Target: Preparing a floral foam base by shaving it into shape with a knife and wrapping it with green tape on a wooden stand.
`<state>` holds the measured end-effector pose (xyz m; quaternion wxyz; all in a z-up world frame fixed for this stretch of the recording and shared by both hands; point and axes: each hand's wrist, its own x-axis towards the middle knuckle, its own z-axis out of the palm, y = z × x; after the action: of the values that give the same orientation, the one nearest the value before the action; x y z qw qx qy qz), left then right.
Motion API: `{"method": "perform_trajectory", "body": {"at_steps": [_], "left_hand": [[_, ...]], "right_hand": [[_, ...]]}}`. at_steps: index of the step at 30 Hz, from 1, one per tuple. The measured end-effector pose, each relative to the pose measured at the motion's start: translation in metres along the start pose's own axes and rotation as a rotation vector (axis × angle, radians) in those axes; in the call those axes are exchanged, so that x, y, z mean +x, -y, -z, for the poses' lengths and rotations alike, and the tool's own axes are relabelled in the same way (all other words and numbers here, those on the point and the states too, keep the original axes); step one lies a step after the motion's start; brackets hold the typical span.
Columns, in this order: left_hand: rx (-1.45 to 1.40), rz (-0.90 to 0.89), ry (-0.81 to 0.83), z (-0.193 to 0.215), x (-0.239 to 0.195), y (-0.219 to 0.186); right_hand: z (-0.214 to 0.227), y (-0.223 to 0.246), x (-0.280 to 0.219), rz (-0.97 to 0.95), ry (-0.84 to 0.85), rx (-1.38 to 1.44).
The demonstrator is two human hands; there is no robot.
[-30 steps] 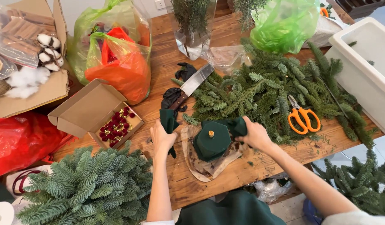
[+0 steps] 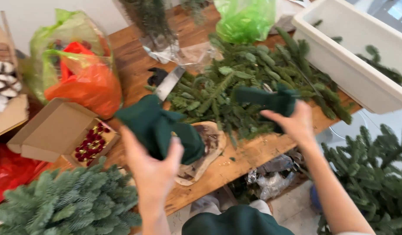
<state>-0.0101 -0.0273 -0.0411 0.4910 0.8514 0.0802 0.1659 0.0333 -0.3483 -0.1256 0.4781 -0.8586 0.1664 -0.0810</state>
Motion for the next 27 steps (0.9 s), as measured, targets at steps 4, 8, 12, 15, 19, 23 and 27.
{"method": "perform_trajectory", "body": {"at_steps": [4, 8, 12, 15, 19, 23, 27], "left_hand": [[-0.116, -0.337, 0.354, -0.093, -0.049, -0.026], [-0.028, -0.094, 0.824, -0.220, -0.125, 0.037], [0.189, -0.007, 1.091, -0.335, -0.219, 0.177], [0.385, 0.008, 1.098, -0.402, -0.259, 0.258], [0.633, 0.260, 1.368, -0.458, -0.253, 0.291], [0.657, 0.164, 1.388, -0.489, -0.258, 0.349], [0.367, 0.035, 1.245, -0.459, -0.267, 0.376]], "right_hand": [[0.091, -0.066, -0.046, -0.052, -0.333, 0.161], [0.120, -0.182, -0.096, -0.214, -0.348, -0.068], [0.091, -0.300, -0.129, -0.529, -0.155, -0.142], [0.042, -0.387, -0.120, -0.668, 0.027, -0.304], [-0.044, -0.498, -0.090, -0.726, 0.294, -0.450], [-0.088, -0.521, -0.047, -0.781, 0.534, -0.590], [-0.128, -0.564, -0.035, -0.412, 0.009, -0.385]]}}
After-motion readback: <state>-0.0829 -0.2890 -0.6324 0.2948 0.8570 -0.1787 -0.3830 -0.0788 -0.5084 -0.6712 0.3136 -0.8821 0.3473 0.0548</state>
